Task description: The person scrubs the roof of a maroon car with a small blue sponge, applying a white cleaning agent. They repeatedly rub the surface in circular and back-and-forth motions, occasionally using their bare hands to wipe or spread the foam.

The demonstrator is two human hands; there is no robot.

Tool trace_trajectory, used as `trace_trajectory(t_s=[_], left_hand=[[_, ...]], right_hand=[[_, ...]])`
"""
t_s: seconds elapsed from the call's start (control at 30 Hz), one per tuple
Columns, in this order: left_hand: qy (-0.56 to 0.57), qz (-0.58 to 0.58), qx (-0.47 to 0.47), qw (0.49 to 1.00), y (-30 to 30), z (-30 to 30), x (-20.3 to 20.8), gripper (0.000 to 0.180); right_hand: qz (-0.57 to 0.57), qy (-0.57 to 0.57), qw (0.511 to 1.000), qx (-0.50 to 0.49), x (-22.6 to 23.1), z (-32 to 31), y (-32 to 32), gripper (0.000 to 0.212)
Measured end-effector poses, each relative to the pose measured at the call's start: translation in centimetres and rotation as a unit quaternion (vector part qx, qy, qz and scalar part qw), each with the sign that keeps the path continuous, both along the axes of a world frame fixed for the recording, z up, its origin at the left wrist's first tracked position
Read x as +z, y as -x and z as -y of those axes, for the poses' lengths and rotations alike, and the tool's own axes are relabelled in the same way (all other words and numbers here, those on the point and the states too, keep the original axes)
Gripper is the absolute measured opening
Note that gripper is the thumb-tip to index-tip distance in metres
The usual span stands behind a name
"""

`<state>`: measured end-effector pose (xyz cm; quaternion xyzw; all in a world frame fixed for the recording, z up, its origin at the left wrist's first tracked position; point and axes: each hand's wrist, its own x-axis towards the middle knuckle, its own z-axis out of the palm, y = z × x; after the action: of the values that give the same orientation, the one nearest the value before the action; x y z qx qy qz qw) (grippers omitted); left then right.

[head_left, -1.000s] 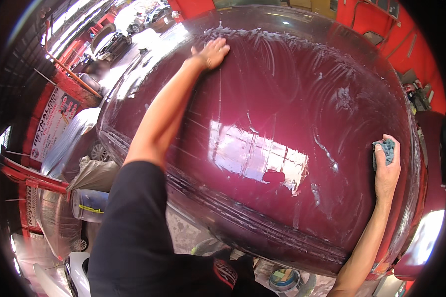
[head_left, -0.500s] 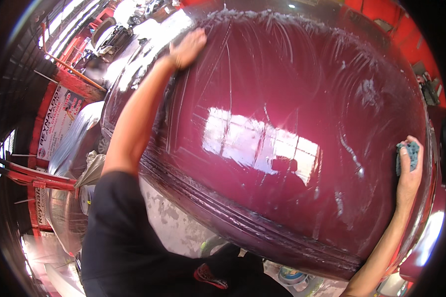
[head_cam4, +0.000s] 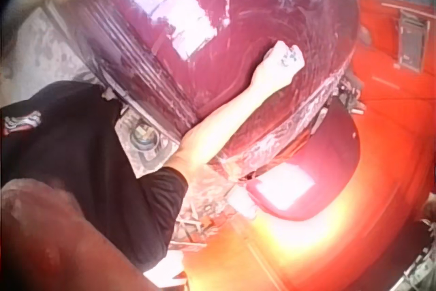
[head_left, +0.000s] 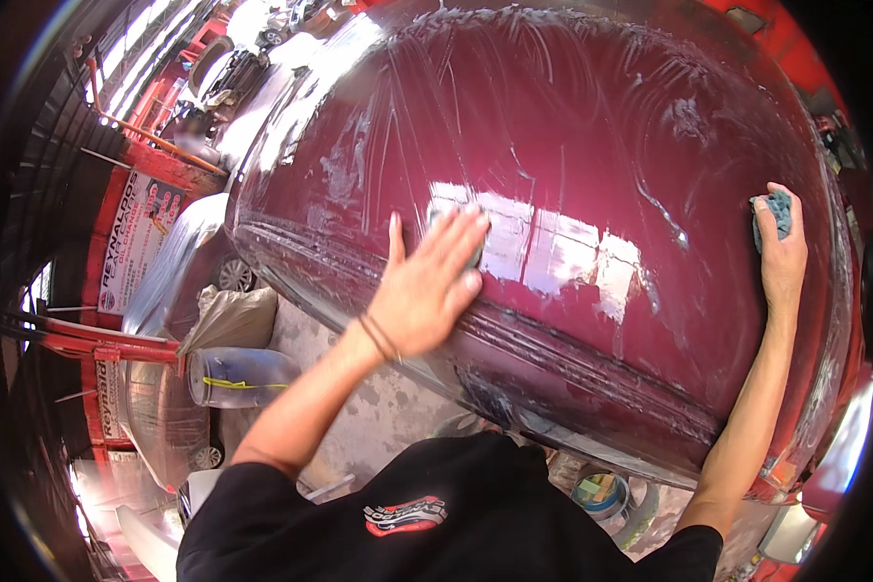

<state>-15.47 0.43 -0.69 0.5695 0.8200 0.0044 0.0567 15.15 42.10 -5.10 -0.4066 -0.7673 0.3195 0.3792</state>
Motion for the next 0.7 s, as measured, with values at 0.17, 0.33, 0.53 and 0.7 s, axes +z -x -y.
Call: trace_trajectory(t_s=[0.17,0.33,0.53,0.7], left_hand=[[-0.066,-0.038,0.161,0.984,14.4,-8.5,-0.7,0.071],[-0.062,-0.103,0.136,0.983,3.8,-14.8,-1.9,0.069],[-0.128,-0.085,-0.048,0.987,-8.9,-11.2,-2.7,0.064],[-0.097,-0.063,0.228,0.967,5.5,-12.1,-0.1,0.066]], right_hand=[[-0.012,-0.028,1.0,0.007,0.8,1.0,1.3,0.05],[0.007,-0.024,1.0,-0.016,0.8,0.7,0.0,0.053],[0.003,-0.03,0.999,-0.02,0.7,0.9,-0.6,0.054],[-0.012,-0.022,1.0,0.001,0.9,1.5,0.4,0.055]])
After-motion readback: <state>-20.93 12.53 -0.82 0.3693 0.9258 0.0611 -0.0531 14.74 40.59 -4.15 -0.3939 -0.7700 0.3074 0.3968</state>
